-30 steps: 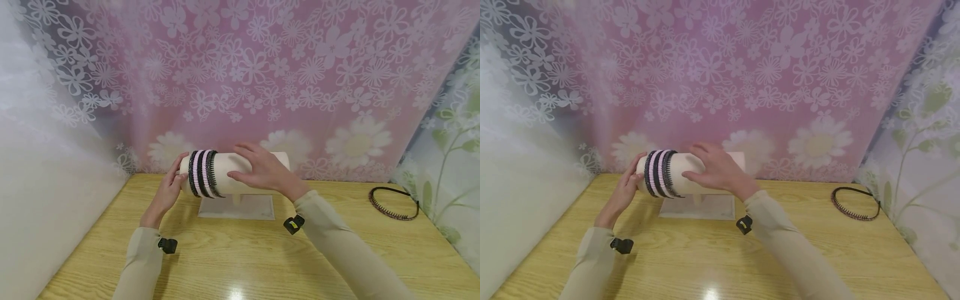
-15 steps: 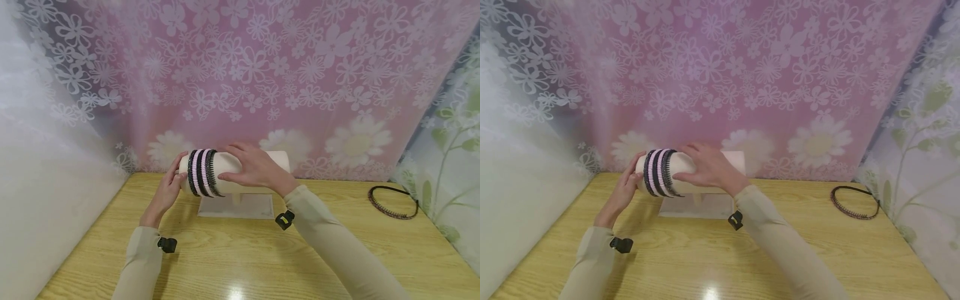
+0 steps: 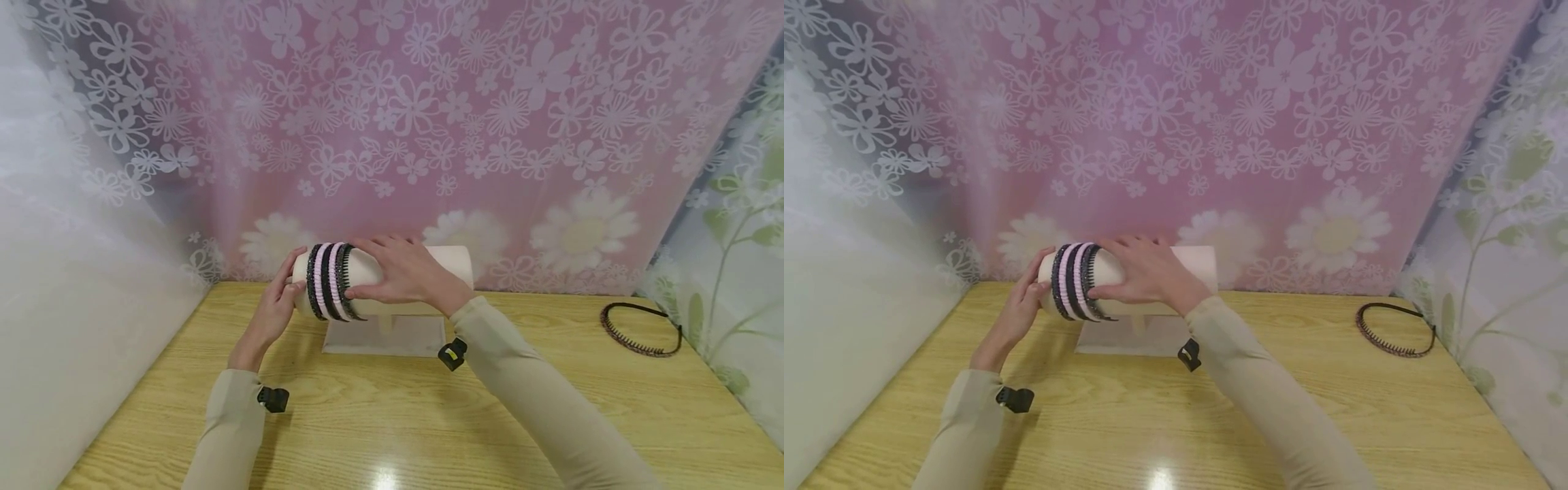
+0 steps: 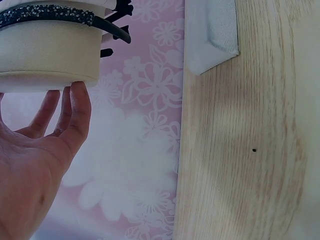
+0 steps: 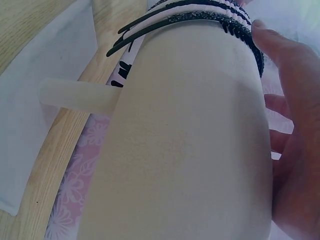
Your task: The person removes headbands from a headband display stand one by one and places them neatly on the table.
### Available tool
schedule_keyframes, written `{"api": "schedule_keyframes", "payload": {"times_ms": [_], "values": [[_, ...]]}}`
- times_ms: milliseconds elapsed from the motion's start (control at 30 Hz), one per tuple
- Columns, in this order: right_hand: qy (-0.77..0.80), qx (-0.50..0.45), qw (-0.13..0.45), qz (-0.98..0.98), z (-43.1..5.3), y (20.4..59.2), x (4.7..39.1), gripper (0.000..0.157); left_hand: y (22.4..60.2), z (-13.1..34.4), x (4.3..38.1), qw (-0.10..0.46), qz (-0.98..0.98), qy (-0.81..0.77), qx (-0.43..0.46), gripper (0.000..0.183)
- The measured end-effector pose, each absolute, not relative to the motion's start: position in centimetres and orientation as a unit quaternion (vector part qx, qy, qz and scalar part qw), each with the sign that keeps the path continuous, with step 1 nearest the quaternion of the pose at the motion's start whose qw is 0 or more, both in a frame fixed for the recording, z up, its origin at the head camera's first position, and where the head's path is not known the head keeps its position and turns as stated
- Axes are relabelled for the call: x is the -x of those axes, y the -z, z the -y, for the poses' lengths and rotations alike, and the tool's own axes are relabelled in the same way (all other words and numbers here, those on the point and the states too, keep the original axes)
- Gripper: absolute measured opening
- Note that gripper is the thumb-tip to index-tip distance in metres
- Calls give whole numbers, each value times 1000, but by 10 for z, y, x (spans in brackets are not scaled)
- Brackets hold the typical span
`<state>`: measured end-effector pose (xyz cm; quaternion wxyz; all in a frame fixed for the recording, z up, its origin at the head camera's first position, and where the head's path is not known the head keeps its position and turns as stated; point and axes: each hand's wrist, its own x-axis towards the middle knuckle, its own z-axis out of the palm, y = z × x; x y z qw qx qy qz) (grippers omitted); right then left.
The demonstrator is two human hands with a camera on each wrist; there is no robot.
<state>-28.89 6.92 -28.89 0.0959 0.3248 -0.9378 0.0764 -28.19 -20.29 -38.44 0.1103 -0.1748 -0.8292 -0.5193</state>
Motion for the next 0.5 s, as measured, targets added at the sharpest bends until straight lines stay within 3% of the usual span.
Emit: {"api": "schedule_keyframes", "payload": {"times_ms": [500], "values": [[-38, -320, 104, 941, -63, 292, 291, 100, 385, 202, 283, 114, 834, 513, 170, 55]]}}
